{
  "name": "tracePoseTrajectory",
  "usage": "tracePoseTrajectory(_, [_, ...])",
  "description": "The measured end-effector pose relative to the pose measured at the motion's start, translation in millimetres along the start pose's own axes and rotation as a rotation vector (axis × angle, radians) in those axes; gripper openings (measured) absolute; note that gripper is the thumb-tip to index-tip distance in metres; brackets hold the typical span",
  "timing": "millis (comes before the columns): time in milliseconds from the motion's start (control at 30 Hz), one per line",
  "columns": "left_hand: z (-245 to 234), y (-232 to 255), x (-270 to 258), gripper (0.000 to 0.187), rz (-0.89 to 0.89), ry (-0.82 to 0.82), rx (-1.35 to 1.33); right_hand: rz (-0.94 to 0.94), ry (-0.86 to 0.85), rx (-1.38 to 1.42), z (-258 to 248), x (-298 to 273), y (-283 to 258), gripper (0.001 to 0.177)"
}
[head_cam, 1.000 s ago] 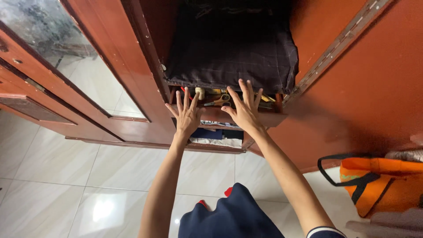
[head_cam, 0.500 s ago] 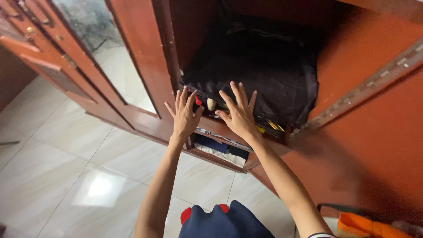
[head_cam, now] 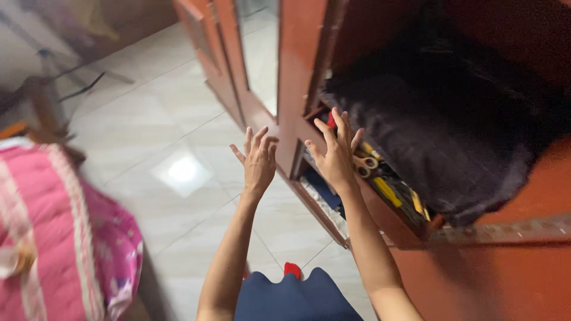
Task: Repairing a small plastic figurine using glue and items retrieved from a drawer.
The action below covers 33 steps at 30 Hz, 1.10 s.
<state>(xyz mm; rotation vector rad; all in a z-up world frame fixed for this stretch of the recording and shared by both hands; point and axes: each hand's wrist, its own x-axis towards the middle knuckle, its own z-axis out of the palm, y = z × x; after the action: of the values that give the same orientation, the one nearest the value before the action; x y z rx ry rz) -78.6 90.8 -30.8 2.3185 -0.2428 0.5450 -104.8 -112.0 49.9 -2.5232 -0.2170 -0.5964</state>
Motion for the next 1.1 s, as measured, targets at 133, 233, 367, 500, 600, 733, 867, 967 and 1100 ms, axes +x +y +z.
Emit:
tracePoseTrajectory(133, [-57.9, -4.1, -27.4, 0.027, -0.136, 0.1, -0.001, -0.048, -0.039, 0.095, 31.0, 6.0, -30.9, 0.053])
tracePoseTrajectory(233, [-91.9, -17.4, -49.1, 0.017, -0.446, 0.015, 0.133, -0.024, -0.102, 0.166, 56.1, 9.8, -59.8, 0.052])
tracePoseTrajectory(367, [-122.1, -54.1, -86.8, 0.019, -0.533, 0.107, 0.174, -0.048, -0.225, 0.211, 77.6, 3.1, -112.0, 0.05])
tracePoseTrajectory(500, [-163.3, -81.0, -132.8, 0.041, -0.53, 0.216, 0.182, -0.101, -0.349, 0.232, 105.8, -18.5, -162.9, 0.053])
tracePoseTrajectory(600, [-202.5, -86.1, -165.7, 0.048, -0.666, 0.218, 0.196, -0.127, -0.458, 0.209, 125.9, -39.2, -196.3, 0.057])
tracePoseTrajectory(733, [-238.9, -113.4, -210.4, 0.052, -0.778, 0.229, 0.232, -0.188, -0.506, 0.249, 156.7, -73.3, -239.5, 0.065])
tracePoseTrajectory(867, [-277.2, -127.9, -251.6, 0.055, -0.835, 0.249, 0.293, -0.235, -0.567, 0.309, 171.2, -105.8, -290.8, 0.073])
tracePoseTrajectory(967, [-300.0, -139.6, -282.8, 0.055, -0.852, 0.304, 0.291, -0.261, -0.61, 0.335, 183.8, -130.1, -322.8, 0.073])
tracePoseTrajectory(1100, [-326.0, -158.8, -329.6, 0.06, -0.869, 0.359, 0.325, -0.324, -0.624, 0.39, 204.6, -168.0, -359.4, 0.071])
